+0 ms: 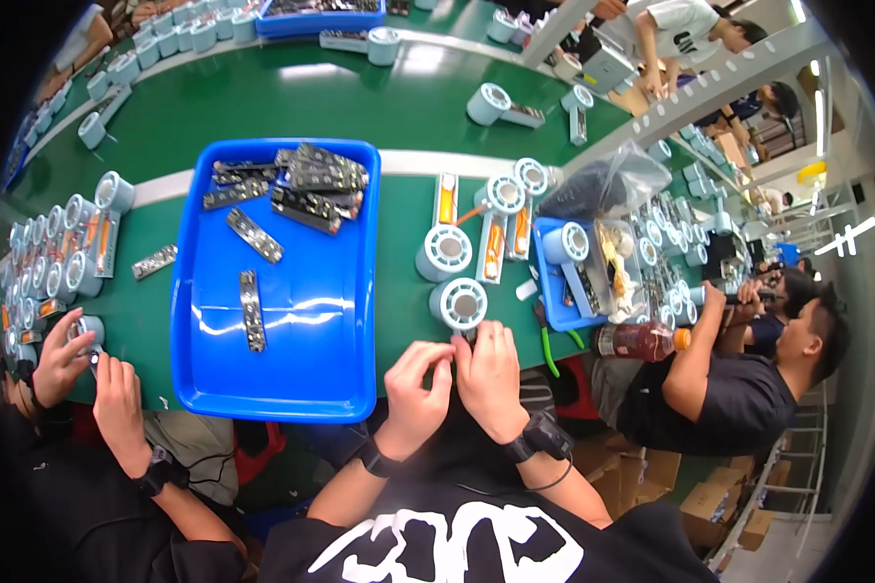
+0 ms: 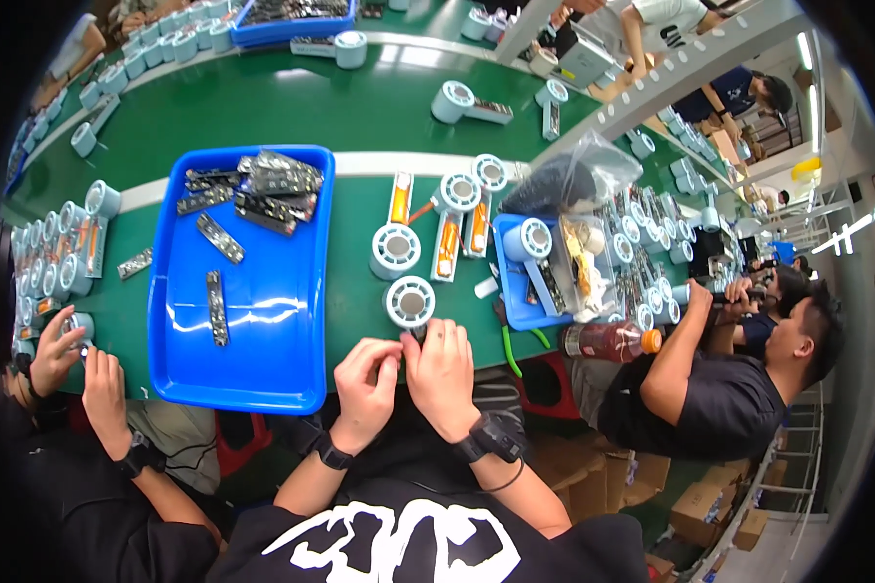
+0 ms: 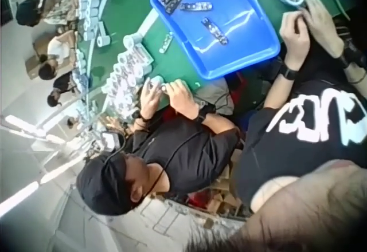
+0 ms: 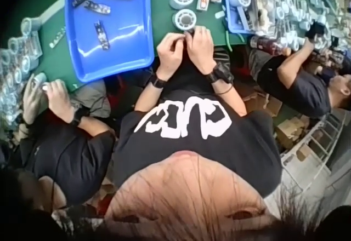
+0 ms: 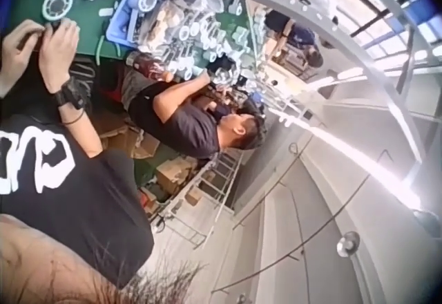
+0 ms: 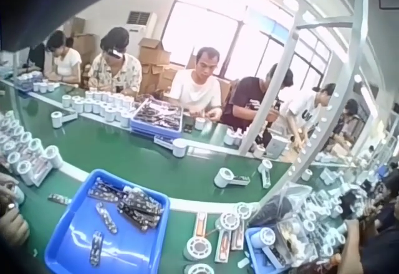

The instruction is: The person picks up a circuit board from a blue tray, connects it to the wires of a handheld fan, and presses the board into the fan handle. They then place the assembled fan on the table and repeat the process with a new fan.

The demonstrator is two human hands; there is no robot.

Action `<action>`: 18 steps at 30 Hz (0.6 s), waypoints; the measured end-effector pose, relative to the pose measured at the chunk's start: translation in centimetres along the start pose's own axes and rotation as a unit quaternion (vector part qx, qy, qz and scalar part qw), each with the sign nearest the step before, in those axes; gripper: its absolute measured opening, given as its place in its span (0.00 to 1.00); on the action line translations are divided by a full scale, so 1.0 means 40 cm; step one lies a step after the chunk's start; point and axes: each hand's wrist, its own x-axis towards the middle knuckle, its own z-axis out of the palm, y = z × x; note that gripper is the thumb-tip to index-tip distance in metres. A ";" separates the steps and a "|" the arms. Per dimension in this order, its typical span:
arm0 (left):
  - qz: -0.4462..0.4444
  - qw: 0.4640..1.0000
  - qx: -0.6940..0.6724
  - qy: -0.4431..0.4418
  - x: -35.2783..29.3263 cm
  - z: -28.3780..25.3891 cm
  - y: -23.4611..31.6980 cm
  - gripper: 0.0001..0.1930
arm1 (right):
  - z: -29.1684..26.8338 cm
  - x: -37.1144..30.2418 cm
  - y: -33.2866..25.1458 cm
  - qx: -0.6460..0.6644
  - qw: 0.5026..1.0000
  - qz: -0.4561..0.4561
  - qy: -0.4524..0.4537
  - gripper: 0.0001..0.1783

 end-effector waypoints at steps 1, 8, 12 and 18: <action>0.009 1.000 -0.002 0.009 -0.008 0.000 -0.007 0.07 | -0.002 -0.002 0.001 -0.005 1.000 -0.009 -0.016 0.13; 0.054 0.997 0.047 0.005 -0.018 0.001 0.013 0.05 | -0.197 0.203 -0.035 0.129 0.982 -0.118 0.074 0.10; 0.089 0.992 0.085 -0.017 0.006 0.021 0.022 0.04 | -0.154 0.703 0.019 0.013 0.958 -0.274 0.081 0.17; -0.054 0.990 0.108 -0.079 0.007 0.002 0.102 0.05 | 0.127 1.079 0.136 -0.107 0.958 -0.191 -0.187 0.37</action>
